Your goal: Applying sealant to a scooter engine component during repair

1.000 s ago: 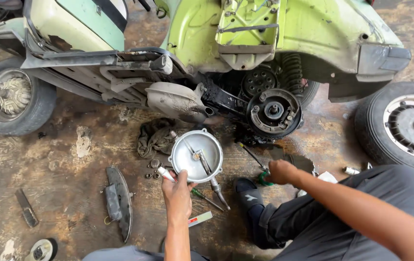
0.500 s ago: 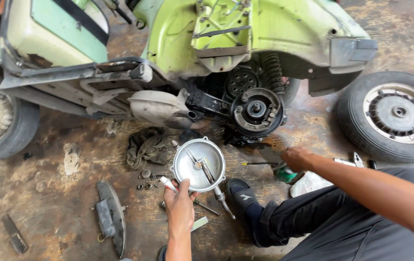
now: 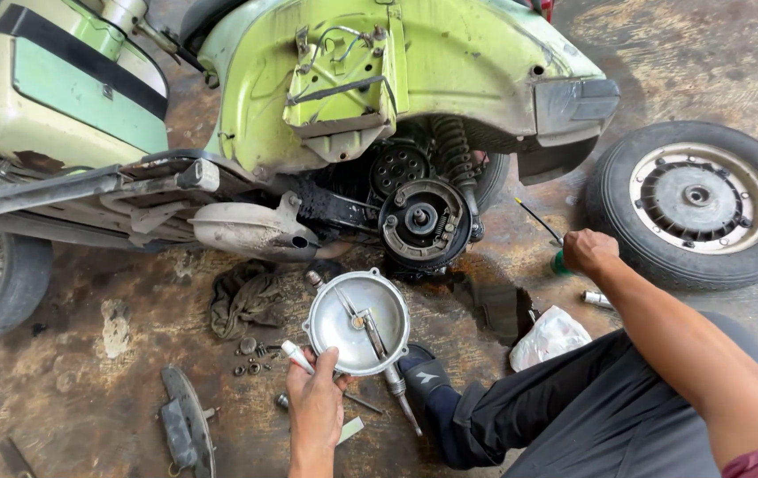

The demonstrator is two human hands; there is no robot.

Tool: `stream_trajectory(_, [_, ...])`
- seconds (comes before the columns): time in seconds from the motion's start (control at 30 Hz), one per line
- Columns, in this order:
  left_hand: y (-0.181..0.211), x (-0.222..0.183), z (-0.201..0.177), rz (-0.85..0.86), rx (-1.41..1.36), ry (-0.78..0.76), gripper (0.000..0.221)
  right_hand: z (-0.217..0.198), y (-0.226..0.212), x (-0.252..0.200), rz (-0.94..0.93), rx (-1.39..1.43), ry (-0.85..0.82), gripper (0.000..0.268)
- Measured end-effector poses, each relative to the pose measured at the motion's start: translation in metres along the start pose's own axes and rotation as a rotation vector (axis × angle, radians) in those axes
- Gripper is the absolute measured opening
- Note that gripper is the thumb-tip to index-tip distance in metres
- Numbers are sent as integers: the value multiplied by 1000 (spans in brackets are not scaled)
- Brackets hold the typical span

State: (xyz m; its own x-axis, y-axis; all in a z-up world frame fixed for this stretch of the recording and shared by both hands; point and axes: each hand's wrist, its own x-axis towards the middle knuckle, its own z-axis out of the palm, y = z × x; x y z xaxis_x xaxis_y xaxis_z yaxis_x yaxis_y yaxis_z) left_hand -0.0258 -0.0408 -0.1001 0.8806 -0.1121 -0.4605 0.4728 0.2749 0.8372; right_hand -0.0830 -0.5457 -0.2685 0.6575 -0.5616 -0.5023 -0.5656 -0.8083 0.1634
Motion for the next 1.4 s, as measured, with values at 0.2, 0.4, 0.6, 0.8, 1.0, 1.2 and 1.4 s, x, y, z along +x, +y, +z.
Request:
stream_trajectory(0.2, [12, -13, 21, 28, -18, 51, 22, 15, -5, 0, -70, -65, -19, 35])
stream_trajectory(0.4, [40, -50, 77, 89, 17, 52, 34, 43, 0, 7, -183, -17, 93, 27])
stream_trajectory(0.6, [37, -61, 90, 59, 16, -29, 39, -36, -2, -43, -327, 204, 162, 49])
stream_trajectory(0.8, [53, -69, 106, 62, -84, -187, 27, -191, -43, -264, -531, 1248, 32, 45])
stream_trajectory(1.0, [77, -71, 118, 149, -66, -376, 14, -242, -62, -333, -588, 1273, 228, 38])
stream_trajectory(1.2, [125, -125, 136, 202, 2, -214, 32, -244, -85, -320, -730, 1380, 378, 26])
stream_trajectory(1.4, [118, -105, 98, 239, -25, -177, 30, -239, -125, -314, -777, 1409, 402, 22])
